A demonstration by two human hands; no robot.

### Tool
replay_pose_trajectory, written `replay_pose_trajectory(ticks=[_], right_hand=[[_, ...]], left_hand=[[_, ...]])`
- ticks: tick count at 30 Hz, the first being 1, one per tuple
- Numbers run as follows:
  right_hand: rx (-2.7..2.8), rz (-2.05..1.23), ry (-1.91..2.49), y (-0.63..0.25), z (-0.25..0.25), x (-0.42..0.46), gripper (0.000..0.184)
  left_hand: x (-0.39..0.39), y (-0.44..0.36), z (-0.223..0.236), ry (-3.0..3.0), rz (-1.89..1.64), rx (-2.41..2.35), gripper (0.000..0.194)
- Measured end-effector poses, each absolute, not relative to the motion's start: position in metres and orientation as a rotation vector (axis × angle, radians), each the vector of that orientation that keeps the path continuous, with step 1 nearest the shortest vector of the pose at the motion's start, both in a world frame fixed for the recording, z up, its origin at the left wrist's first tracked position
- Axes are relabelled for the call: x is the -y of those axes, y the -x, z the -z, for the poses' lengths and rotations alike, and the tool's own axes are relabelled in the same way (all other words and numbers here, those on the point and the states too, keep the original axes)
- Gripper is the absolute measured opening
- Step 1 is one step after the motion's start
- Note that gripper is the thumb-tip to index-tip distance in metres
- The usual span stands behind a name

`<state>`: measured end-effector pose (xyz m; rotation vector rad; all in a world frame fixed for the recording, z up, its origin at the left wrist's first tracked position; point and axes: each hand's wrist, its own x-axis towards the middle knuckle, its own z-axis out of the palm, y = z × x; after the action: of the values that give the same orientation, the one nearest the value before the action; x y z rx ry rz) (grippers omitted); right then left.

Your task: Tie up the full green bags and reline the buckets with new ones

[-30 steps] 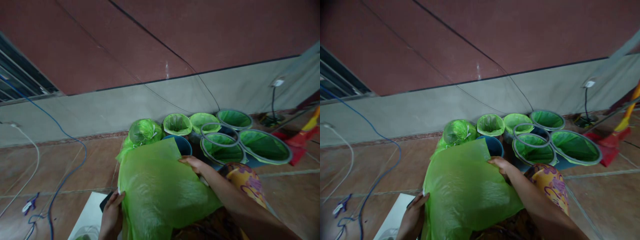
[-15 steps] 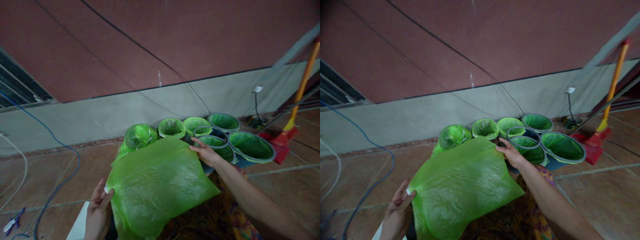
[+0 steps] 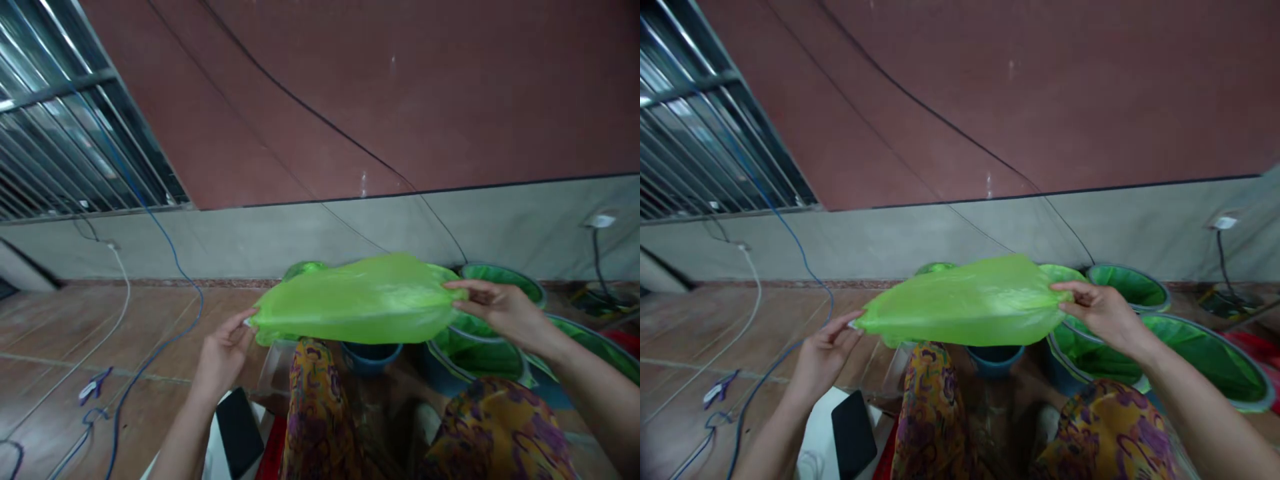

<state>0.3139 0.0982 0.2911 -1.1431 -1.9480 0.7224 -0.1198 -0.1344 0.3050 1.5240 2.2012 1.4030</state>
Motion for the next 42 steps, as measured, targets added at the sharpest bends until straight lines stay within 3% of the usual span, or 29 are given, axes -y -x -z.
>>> replay_pose_trajectory(ticks=[5, 9, 13, 17, 19, 21, 25, 29, 34, 37, 42], right_hand=[[2.161, -0.219, 1.112, -0.322, -0.298, -0.089, 0.034], [2.150, -0.108, 0.980, -0.330, -0.318, -0.062, 0.024], [2.017, -0.442, 0.825, -0.336, -0.344, -0.033, 0.008], [1.476, -1.013, 0.755, -0.323, -0.363, -0.016, 0.013], [1.249, -1.127, 0.863, -0.309, -0.366, -0.012, 0.020], [1.224, -1.075, 1.007, -0.297, -0.365, -0.010, 0.023], [1.518, -0.588, 1.181, -0.288, -0.341, -0.018, 0.025], [1.766, -0.426, 1.270, -0.286, -0.286, -0.036, 0.021], [1.827, -0.798, 1.333, -0.259, -0.183, -0.047, 0.017], [1.625, -1.268, 1.430, -0.237, -0.129, -0.042, 0.021], [1.193, -1.989, 1.345, -0.221, -0.098, -0.034, 0.037]], left_hand=[[0.127, 0.117, -0.308, -1.945, -1.231, -2.302, 0.021], [0.124, 0.111, -0.310, -1.796, -1.515, -2.265, 0.016], [0.124, 0.107, -0.323, -1.479, -1.876, -1.915, 0.016], [0.120, 0.098, -0.340, -1.257, -2.168, -1.474, 0.016], [0.118, 0.092, -0.346, -1.216, -2.271, -1.600, 0.019], [0.117, 0.087, -0.349, -1.228, -2.278, -2.014, 0.019], [0.122, 0.084, -0.348, -1.227, -1.721, -2.768, 0.012], [0.131, 0.093, -0.324, -1.254, -1.199, -2.802, 0.018], [0.142, 0.113, -0.258, -1.252, -0.881, -2.691, 0.012], [0.144, 0.128, -0.225, -1.161, -0.745, -2.684, 0.010], [0.142, 0.155, -0.206, -0.986, -0.633, -2.568, 0.014]])
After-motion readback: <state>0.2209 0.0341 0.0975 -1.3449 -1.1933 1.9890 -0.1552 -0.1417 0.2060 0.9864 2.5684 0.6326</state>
